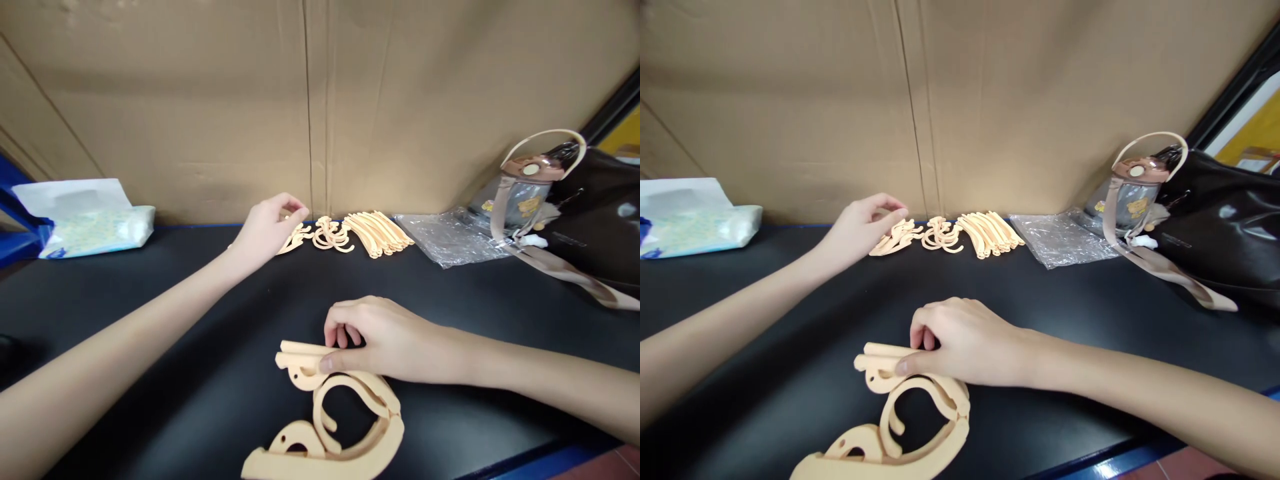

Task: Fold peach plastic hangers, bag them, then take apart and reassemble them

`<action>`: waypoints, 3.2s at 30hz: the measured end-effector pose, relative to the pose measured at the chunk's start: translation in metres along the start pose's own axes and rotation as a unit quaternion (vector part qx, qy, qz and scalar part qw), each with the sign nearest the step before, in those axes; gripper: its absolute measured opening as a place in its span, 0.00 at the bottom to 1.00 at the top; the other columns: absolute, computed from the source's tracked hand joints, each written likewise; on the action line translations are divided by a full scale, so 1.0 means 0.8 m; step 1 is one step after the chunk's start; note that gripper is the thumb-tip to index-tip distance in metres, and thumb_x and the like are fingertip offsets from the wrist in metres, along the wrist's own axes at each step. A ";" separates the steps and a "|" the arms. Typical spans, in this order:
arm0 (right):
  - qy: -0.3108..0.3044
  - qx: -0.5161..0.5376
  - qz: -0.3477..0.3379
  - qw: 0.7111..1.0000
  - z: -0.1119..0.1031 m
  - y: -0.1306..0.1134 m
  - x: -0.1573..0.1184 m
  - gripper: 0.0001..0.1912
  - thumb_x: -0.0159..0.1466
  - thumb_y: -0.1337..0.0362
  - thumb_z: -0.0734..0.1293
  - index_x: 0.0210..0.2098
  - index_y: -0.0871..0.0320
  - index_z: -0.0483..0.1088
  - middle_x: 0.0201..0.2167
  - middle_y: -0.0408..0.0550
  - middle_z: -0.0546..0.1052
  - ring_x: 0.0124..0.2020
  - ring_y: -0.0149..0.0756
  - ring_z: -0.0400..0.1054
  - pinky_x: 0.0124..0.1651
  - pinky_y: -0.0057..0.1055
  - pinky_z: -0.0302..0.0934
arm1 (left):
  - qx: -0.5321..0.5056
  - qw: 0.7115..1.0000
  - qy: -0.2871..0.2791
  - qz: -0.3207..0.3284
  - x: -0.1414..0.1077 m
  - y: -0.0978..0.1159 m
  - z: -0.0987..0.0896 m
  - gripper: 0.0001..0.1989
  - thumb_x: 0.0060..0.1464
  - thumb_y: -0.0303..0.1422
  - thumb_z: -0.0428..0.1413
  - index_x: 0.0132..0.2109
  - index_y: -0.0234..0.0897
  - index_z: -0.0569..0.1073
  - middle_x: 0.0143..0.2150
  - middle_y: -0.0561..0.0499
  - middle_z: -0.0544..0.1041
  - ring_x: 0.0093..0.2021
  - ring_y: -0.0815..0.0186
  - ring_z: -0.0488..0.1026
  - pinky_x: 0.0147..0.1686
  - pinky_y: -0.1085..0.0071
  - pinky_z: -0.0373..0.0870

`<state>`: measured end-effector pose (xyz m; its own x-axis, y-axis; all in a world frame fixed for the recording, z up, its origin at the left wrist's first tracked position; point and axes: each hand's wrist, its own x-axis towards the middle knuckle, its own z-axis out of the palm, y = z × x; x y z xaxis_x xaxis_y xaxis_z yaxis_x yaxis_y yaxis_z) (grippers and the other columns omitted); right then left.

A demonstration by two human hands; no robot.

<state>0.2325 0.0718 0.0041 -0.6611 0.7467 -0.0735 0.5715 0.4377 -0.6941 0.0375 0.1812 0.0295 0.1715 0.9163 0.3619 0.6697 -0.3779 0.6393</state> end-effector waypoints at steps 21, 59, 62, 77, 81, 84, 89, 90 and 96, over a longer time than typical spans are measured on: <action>0.288 0.095 0.012 0.953 -0.034 0.053 0.018 0.07 0.63 0.60 0.65 0.37 0.57 0.68 0.25 0.40 0.74 0.29 0.32 0.70 0.36 0.30 0.63 | -0.187 0.957 -0.200 -0.098 -0.035 0.032 0.037 0.15 0.55 0.44 0.58 0.29 0.36 0.75 0.30 0.47 0.79 0.34 0.61 0.76 0.31 0.70 0.69; 0.271 0.161 0.041 0.948 -0.107 0.056 0.007 0.12 0.66 0.65 0.56 0.31 0.58 0.68 0.15 0.40 0.66 0.20 0.31 0.58 0.25 0.27 0.51 | -0.052 0.991 0.007 -0.120 0.044 -0.020 -0.005 0.07 0.51 0.34 0.59 0.27 0.38 0.74 0.25 0.52 0.75 0.31 0.61 0.73 0.31 0.70 0.64; 0.294 0.295 0.061 0.907 -0.111 0.053 0.009 0.11 0.66 0.67 0.55 0.35 0.59 0.67 0.14 0.39 0.65 0.18 0.31 0.56 0.23 0.28 0.49 | -0.011 0.988 0.055 -0.146 0.057 -0.048 -0.011 0.09 0.40 0.32 0.65 0.25 0.39 0.71 0.29 0.48 0.77 0.40 0.52 0.75 0.39 0.64 0.67; 0.434 0.290 -0.012 0.853 -0.092 0.077 0.019 0.11 0.52 0.67 0.71 0.30 0.56 0.64 0.27 0.43 0.77 0.31 0.34 0.75 0.39 0.31 0.69 | -0.395 0.860 -0.227 -0.231 -0.030 0.025 0.019 0.26 0.48 0.56 0.60 0.33 0.35 0.73 0.25 0.54 0.68 0.20 0.73 0.59 0.19 0.76 0.54; 0.379 -0.067 0.032 0.922 -0.083 0.071 0.013 0.07 0.57 0.64 0.71 0.32 0.57 0.68 0.30 0.45 0.80 0.32 0.38 0.74 0.35 0.32 0.62 | -0.345 0.896 -0.169 -0.222 -0.039 0.025 0.022 0.20 0.45 0.43 0.68 0.26 0.36 0.67 0.20 0.61 0.57 0.19 0.76 0.50 0.19 0.76 0.46; 0.297 -0.320 0.049 0.898 -0.069 0.061 0.011 0.07 0.67 0.63 0.65 0.43 0.57 0.71 0.36 0.48 0.81 0.34 0.41 0.75 0.33 0.32 0.58 | -0.310 0.912 -0.169 -0.209 -0.049 0.033 0.027 0.16 0.42 0.36 0.69 0.26 0.35 0.69 0.21 0.60 0.61 0.22 0.75 0.54 0.21 0.76 0.47; 0.191 -0.457 -0.020 0.868 -0.045 0.048 0.012 0.13 0.72 0.67 0.56 0.45 0.62 0.72 0.38 0.52 0.80 0.36 0.41 0.75 0.32 0.32 0.55 | -0.295 0.908 -0.226 -0.193 -0.065 0.054 0.033 0.13 0.42 0.33 0.66 0.24 0.36 0.68 0.19 0.61 0.59 0.22 0.74 0.51 0.22 0.74 0.45; 0.183 -0.467 -0.034 0.864 -0.042 0.046 0.012 0.12 0.71 0.69 0.56 0.44 0.63 0.72 0.37 0.52 0.79 0.36 0.40 0.75 0.32 0.32 0.55 | -0.297 0.905 -0.239 -0.189 -0.066 0.056 0.033 0.14 0.41 0.34 0.66 0.24 0.37 0.67 0.19 0.61 0.59 0.22 0.74 0.51 0.22 0.73 0.46; 0.134 -0.461 -0.025 0.877 -0.040 0.044 0.013 0.14 0.65 0.76 0.57 0.46 0.64 0.71 0.35 0.53 0.79 0.30 0.38 0.72 0.28 0.32 0.50 | -0.176 0.942 -0.250 -0.136 -0.058 0.056 0.029 0.11 0.42 0.37 0.62 0.23 0.38 0.68 0.20 0.59 0.62 0.23 0.71 0.56 0.23 0.73 0.51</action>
<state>0.2609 0.1110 0.0020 -0.6292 0.7516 0.1978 0.7768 0.6000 0.1910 0.0764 0.1249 0.0259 0.4055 0.9005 -0.1570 0.4719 -0.0591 0.8797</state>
